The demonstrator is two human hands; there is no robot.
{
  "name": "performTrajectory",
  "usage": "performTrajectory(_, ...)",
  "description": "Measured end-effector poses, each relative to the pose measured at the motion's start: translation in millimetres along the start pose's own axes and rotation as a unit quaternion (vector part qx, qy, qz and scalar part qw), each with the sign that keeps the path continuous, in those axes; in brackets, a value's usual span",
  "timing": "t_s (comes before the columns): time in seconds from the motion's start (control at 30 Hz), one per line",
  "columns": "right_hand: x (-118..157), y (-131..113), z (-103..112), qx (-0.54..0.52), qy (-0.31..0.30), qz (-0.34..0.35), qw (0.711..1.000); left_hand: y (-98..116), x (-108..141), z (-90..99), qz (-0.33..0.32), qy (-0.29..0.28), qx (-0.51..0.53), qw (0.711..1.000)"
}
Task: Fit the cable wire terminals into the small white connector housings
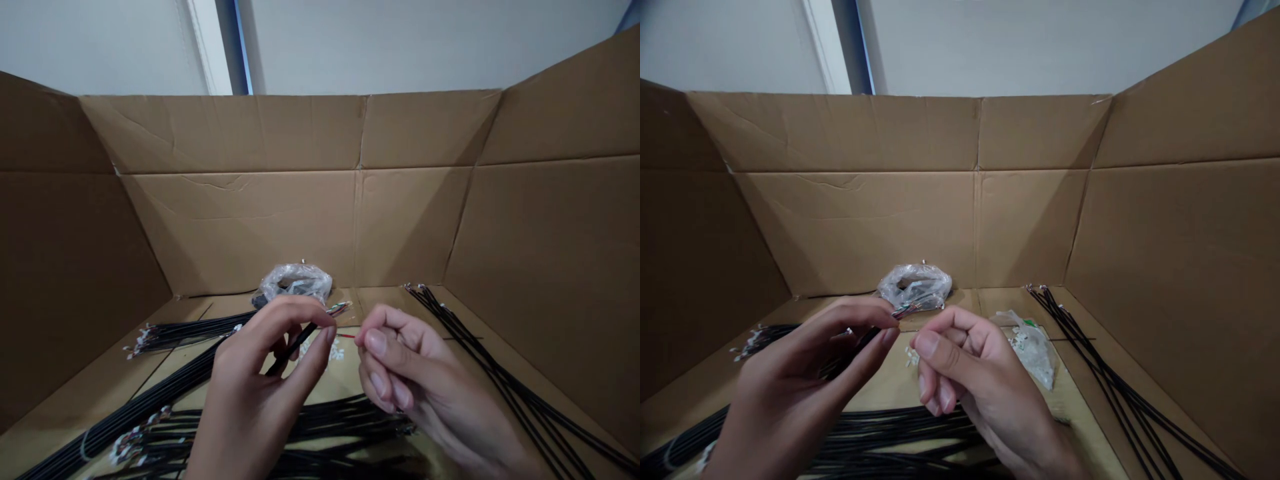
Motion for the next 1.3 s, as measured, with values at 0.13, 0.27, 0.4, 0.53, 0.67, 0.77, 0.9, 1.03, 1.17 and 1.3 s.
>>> performTrajectory(0.13,0,-1,-1,-0.031,-0.012,0.004,0.999,3,-2,0.7,-0.01,0.007,-0.005,1.0)
performTrajectory(0.27,-1,1,-6,-0.065,-0.044,-0.008,0.997,2,-3,-2.1,0.004,-0.01,0.009,1.0)
performTrajectory(0.4,0,0,-8,-0.084,-0.055,-0.009,0.995,2,-3,-1.7,-0.001,-0.014,0.005,1.0)
performTrajectory(0.53,4,-4,-11,-0.07,-0.071,0.001,0.995,-1,-6,-3.2,0.007,-0.025,0.019,0.999)
performTrajectory(0.67,7,-8,-8,-0.039,-0.048,0.015,0.998,-3,-8,-5.9,0.012,-0.033,0.02,0.999)
performTrajectory(0.77,6,-10,-5,-0.023,-0.024,0.021,0.999,-4,-8,-6.1,0.01,-0.033,0.023,0.999)
performTrajectory(0.9,4,-10,-2,-0.001,-0.002,0.019,1.0,-6,-6,-5.8,0.013,-0.041,0.033,0.999)
performTrajectory(1.03,3,-9,0,0.027,0.006,0.007,1.0,-4,-6,-6.1,0.005,-0.047,0.035,0.998)
performTrajectory(1.17,5,-10,1,0.055,0.011,0.012,0.998,-2,-8,-9.3,0.011,-0.048,0.032,0.998)
performTrajectory(1.3,7,-12,0,0.085,0.004,0.023,0.996,0,-7,-10.3,0.013,-0.052,0.034,0.998)
Point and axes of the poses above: each hand's wrist, its own x-axis away from the middle knuckle, its own z-axis out of the back of the hand, y = z × x, the point moved 10 cm from there along -x, towards the middle knuckle, and after that the axes turned 13 degrees about -y, right-handed, at the moved point
